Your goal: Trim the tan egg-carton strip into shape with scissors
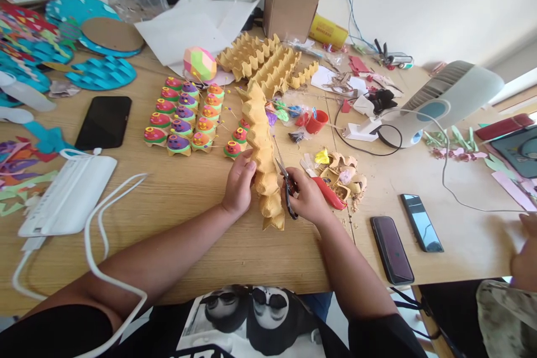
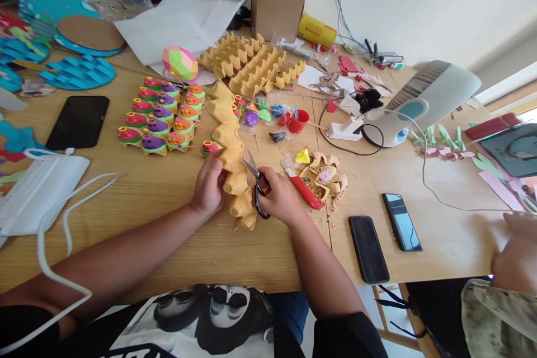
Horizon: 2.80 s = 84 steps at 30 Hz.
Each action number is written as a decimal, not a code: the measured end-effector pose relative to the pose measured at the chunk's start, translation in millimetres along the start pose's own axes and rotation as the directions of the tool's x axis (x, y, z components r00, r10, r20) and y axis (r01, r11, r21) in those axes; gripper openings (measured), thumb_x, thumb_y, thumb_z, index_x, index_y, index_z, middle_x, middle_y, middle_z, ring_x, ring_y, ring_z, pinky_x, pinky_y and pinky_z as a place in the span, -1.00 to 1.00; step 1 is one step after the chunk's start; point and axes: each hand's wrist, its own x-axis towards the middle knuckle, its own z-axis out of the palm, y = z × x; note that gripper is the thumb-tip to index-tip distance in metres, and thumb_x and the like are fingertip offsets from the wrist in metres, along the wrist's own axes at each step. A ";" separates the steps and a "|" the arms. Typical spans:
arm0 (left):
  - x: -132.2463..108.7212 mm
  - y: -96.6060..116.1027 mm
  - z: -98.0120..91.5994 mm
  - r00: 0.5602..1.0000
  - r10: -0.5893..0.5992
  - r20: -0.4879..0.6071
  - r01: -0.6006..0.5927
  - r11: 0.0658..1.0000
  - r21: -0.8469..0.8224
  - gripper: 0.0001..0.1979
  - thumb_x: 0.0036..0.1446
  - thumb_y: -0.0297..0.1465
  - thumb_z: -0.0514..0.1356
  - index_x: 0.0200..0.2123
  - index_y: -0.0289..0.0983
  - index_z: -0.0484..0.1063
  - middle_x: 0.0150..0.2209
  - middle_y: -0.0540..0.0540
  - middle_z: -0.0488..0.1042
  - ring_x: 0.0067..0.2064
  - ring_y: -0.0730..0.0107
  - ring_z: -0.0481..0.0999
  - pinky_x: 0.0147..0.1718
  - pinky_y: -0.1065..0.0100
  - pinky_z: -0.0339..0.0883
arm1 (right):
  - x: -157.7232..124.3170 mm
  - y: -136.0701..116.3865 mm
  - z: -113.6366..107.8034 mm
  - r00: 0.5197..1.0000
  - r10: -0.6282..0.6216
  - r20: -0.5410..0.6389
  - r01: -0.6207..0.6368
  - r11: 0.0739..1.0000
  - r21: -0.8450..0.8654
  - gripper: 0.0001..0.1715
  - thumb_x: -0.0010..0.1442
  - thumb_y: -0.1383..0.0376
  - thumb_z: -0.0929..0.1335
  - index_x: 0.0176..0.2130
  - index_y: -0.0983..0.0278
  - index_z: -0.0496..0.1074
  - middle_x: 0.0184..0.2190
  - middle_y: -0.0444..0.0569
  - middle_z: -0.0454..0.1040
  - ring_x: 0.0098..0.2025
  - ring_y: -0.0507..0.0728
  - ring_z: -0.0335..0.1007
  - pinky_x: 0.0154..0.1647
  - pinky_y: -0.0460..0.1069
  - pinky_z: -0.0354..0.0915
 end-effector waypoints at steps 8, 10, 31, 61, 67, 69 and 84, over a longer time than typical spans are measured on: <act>-2.0 3.5 3.2 0.999 -0.045 0.019 0.045 0.999 0.000 -0.60 0.25 0.00 0.24 0.00 -0.10 0.50 -0.13 -0.09 0.55 -0.10 0.15 0.54 -0.23 0.23 0.34 | -2.7 -1.4 1.3 0.990 -0.057 -0.132 0.035 0.986 -0.162 -0.66 0.18 0.27 0.39 -0.02 0.19 0.40 -0.39 -0.14 0.51 -0.38 0.10 0.43 -0.33 -0.05 0.25; -2.7 3.1 4.0 0.999 -0.043 0.026 0.043 0.999 -0.021 -0.63 0.27 -0.03 0.24 0.02 -0.08 0.49 -0.14 -0.06 0.55 -0.13 0.18 0.54 -0.24 0.24 0.36 | -3.2 -0.8 2.1 0.988 -0.080 -0.133 0.056 0.983 -0.177 -0.67 0.19 0.27 0.40 -0.02 0.19 0.42 -0.40 -0.14 0.51 -0.39 0.10 0.43 -0.33 -0.05 0.25; -5.9 3.3 8.1 0.995 -0.097 0.029 0.098 0.994 -0.043 -0.55 0.24 0.06 0.20 0.06 -0.04 0.46 -0.04 -0.08 0.56 0.02 0.04 0.51 -0.12 0.15 0.39 | -5.5 0.6 -0.2 0.987 -0.109 -0.120 0.053 0.917 -0.394 -0.68 0.25 0.29 0.37 0.01 0.21 0.49 -0.45 -0.09 0.55 -0.40 0.14 0.44 -0.36 -0.03 0.16; -9.8 13.5 13.3 0.934 -0.238 0.267 0.233 0.971 0.049 -0.57 0.18 -0.09 0.33 -0.01 -0.18 0.35 -0.24 -0.06 0.59 -0.30 0.28 0.57 -0.31 0.29 0.39 | 6.4 7.0 13.6 0.959 0.272 -0.079 -0.108 0.610 0.785 -0.43 0.15 -0.06 0.45 -0.01 0.12 0.22 -0.23 -0.09 0.43 -0.25 0.11 0.42 -0.25 0.00 0.39; -9.2 10.8 12.5 0.910 -0.262 0.322 0.244 0.965 0.094 -0.47 0.11 -0.07 0.39 0.01 -0.21 0.35 -0.15 -0.11 0.58 -0.14 0.25 0.59 -0.20 0.32 0.41 | 7.3 0.0 17.8 0.952 0.300 -0.055 -0.100 0.475 0.874 -0.47 0.09 0.02 0.49 -0.04 0.14 0.30 -0.25 -0.08 0.45 -0.27 0.15 0.49 -0.27 0.03 0.47; -6.4 7.5 10.3 0.926 -0.233 0.298 0.226 0.972 0.057 -0.43 0.15 -0.01 0.34 0.08 -0.22 0.35 -0.07 -0.15 0.57 -0.09 0.23 0.58 -0.19 0.31 0.42 | 6.3 -3.0 17.6 0.959 0.283 -0.028 -0.103 0.436 0.894 -0.48 0.09 0.03 0.49 -0.05 0.14 0.31 -0.22 -0.06 0.48 -0.22 0.18 0.52 -0.26 0.05 0.48; 5.4 9.7 13.1 0.936 -0.339 0.092 0.349 0.928 -0.132 -0.62 0.11 -0.01 0.37 -0.27 -0.19 0.48 -0.35 -0.02 0.57 -0.36 0.31 0.53 -0.41 0.31 0.42 | 4.2 1.3 12.9 0.967 0.239 -0.090 -0.136 0.780 0.610 -0.59 0.21 0.13 0.40 -0.01 0.14 0.23 -0.31 -0.16 0.41 -0.32 0.07 0.37 -0.26 -0.02 0.33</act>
